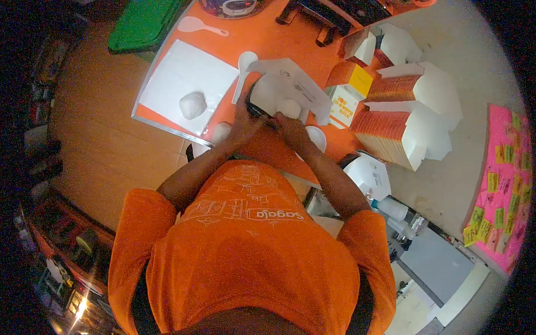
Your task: The person organizes food boxes on a counter and places fried chicken pieces into them using a knife to cut the chicken on a cutting board.
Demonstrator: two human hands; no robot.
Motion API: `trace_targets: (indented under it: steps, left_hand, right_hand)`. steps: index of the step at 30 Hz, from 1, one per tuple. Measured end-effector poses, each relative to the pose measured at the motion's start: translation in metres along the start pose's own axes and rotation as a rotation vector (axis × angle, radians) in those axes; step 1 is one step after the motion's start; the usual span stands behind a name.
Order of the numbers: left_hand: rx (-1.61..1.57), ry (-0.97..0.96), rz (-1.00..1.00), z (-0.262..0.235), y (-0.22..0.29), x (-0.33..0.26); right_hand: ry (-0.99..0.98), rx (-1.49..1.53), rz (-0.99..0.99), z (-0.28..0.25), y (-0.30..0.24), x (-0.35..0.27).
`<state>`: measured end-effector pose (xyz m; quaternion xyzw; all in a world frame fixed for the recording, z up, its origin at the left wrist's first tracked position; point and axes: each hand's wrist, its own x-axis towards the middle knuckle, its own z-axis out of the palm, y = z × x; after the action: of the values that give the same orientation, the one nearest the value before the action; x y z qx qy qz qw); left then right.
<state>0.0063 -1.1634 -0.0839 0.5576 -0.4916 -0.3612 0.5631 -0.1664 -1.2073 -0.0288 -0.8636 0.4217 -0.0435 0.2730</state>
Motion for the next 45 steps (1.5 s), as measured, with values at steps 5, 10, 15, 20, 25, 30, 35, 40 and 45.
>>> trace_targets:
  steps: [5,10,15,20,25,30,35,40,45]
  left_hand:
    - [-0.040,0.014,-0.046,0.003,-0.012,0.004]
    - [0.044,0.044,-0.098,0.006,-0.011,0.000]
    - [-0.232,0.101,-0.126,0.027,-0.006,-0.015]
    - [0.026,0.010,-0.256,0.032,-0.007,-0.027]
    - [0.008,-0.035,-0.276,0.023,0.016,-0.025]
    - [-0.067,-0.076,-0.262,0.042,-0.026,-0.036]
    - [-0.036,-0.157,-0.443,0.028,0.007,-0.028]
    - [0.087,-0.058,-0.177,0.035,-0.008,-0.012]
    - [0.379,0.159,0.008,0.014,-0.007,0.030]
  right_hand:
    - [-0.022,-0.031,0.065,-0.009,-0.014,0.005]
    - [0.061,0.018,0.050,0.001,-0.010,-0.005]
    - [0.113,-0.102,-0.057,0.025,0.011,-0.011]
    - [-0.019,-0.188,-0.033,0.009,-0.008,0.000]
    - [-0.033,-0.232,0.049,0.010,-0.003,0.004]
    - [-0.021,-0.236,0.054,-0.001,-0.015,0.011]
    - [-0.056,-0.286,0.070,-0.023,-0.030,0.003]
    - [-0.066,-0.258,0.048,-0.024,-0.006,-0.006]
    - [-0.030,-0.181,0.065,-0.025,-0.012,-0.013]
